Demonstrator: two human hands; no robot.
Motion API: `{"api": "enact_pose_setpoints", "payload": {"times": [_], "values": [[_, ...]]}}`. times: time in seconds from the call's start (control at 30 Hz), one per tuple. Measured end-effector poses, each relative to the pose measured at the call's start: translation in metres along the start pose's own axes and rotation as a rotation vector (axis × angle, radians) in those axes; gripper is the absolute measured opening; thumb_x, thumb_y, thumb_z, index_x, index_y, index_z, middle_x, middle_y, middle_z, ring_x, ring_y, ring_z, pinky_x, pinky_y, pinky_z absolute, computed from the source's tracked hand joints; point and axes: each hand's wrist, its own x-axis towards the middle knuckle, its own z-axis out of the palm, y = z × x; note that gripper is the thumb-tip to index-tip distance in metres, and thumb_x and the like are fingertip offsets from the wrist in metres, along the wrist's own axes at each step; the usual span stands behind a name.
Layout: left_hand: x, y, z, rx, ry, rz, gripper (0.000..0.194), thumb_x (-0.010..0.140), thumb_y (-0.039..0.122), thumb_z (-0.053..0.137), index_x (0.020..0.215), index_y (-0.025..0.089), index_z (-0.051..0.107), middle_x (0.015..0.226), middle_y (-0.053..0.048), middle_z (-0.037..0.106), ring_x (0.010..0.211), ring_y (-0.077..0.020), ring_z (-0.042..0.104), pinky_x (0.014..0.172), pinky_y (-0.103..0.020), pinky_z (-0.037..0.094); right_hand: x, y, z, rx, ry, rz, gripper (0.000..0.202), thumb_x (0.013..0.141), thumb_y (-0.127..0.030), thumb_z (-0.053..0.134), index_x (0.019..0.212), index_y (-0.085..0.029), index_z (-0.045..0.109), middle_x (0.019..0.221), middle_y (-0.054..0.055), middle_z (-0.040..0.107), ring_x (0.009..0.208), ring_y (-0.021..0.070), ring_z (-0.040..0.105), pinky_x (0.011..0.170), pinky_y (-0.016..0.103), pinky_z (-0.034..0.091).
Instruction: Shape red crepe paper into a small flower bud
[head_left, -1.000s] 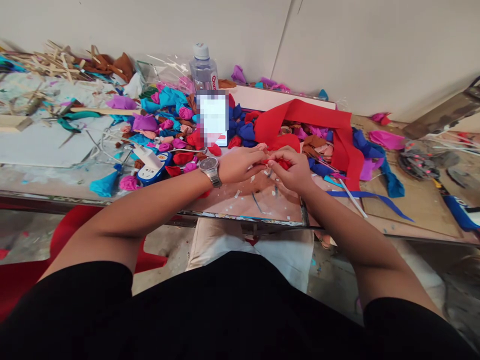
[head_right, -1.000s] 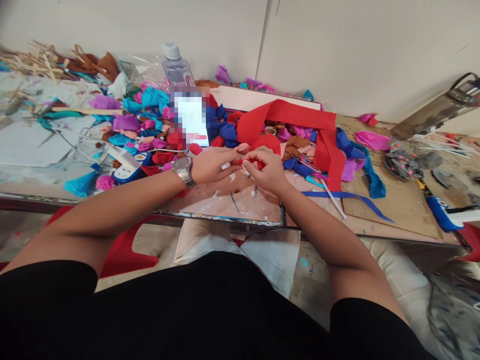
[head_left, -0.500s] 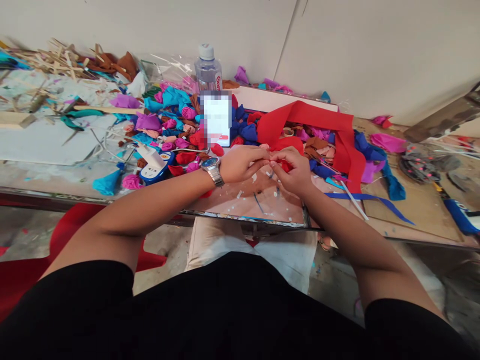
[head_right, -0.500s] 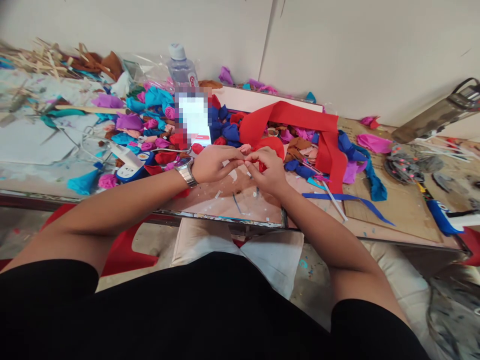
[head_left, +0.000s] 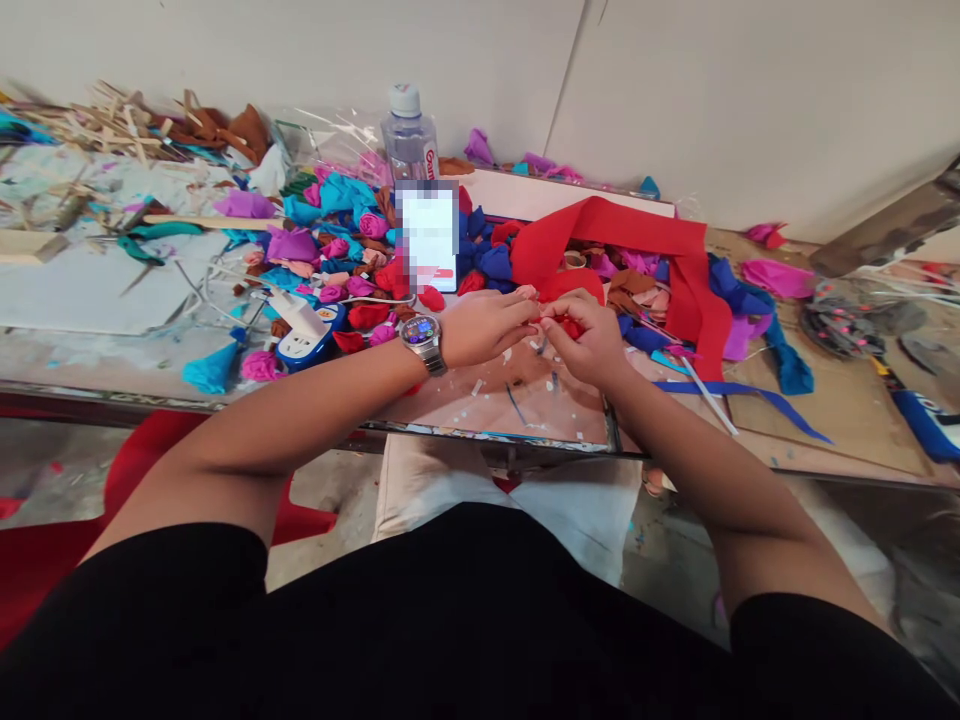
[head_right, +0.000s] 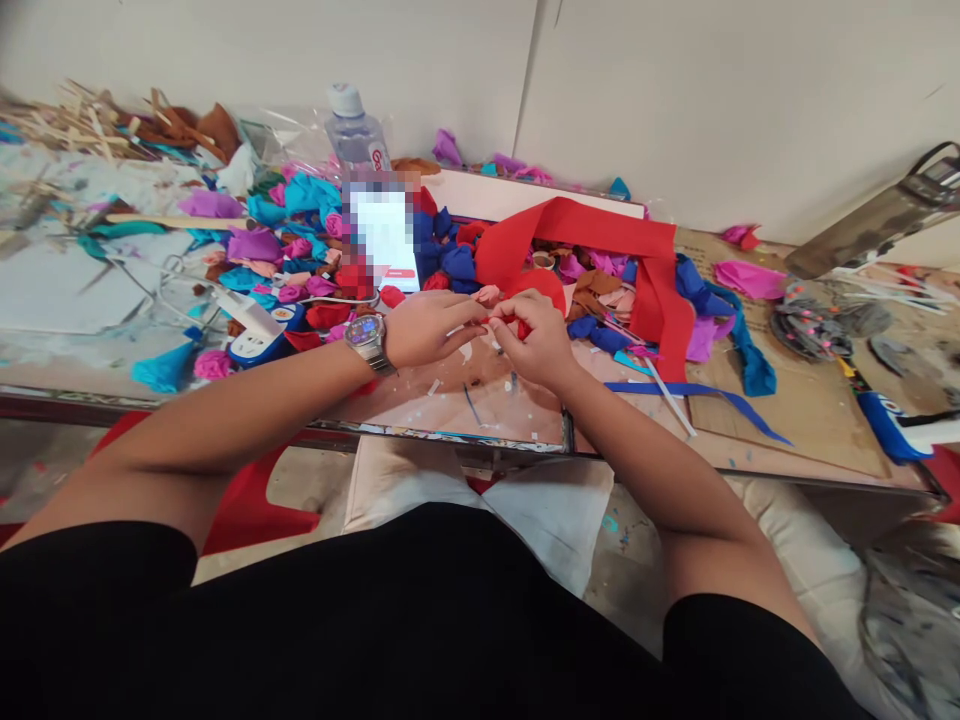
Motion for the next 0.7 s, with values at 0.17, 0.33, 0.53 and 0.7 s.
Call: {"api": "enact_pose_setpoints", "payload": {"times": [0.17, 0.33, 0.53, 0.7], "values": [[0.0025, -0.0051, 0.001, 0.197, -0.022, 0.11, 0.035, 0.116, 0.032, 0.043, 0.118, 0.017, 0.074, 0.108, -0.012, 0.079, 0.082, -0.0192, 0.074, 0.077, -0.035, 0.053, -0.0014, -0.0007, 0.0016, 0.139, -0.05, 0.125, 0.048, 0.1, -0.068, 0.067, 0.087, -0.022, 0.074, 0.08, 0.004, 0.071, 0.08, 0.0219, 0.066, 0.077, 0.039, 0.049], [0.0038, -0.0057, -0.0031, 0.255, -0.027, 0.167, 0.029, 0.115, 0.028, 0.046, 0.122, 0.019, 0.073, 0.111, -0.011, 0.08, 0.087, -0.019, 0.076, 0.078, -0.036, 0.054, -0.0014, 0.0009, -0.001, 0.156, -0.072, 0.144, 0.052, 0.098, -0.073, 0.068, 0.089, -0.022, 0.076, 0.084, 0.004, 0.071, 0.079, 0.0211, 0.066, 0.077, 0.038, 0.049], [0.0031, -0.0049, -0.0075, 0.265, -0.044, 0.167, 0.03, 0.111, 0.018, 0.046, 0.124, 0.02, 0.072, 0.118, -0.01, 0.08, 0.087, -0.0182, 0.076, 0.079, -0.035, 0.055, -0.0007, 0.0021, 0.0003, 0.127, -0.052, 0.124, 0.055, 0.097, -0.077, 0.067, 0.089, -0.024, 0.076, 0.085, 0.005, 0.073, 0.083, 0.0231, 0.067, 0.079, 0.04, 0.052], [0.0004, -0.0008, -0.0057, 0.107, -0.01, 0.05, 0.029, 0.111, 0.023, 0.047, 0.118, 0.019, 0.075, 0.112, -0.011, 0.081, 0.088, -0.0202, 0.077, 0.076, -0.034, 0.053, -0.0009, 0.0022, 0.0016, 0.047, -0.01, 0.027, 0.049, 0.101, -0.071, 0.064, 0.091, -0.025, 0.076, 0.088, 0.006, 0.077, 0.09, 0.0257, 0.069, 0.084, 0.043, 0.053]]}}
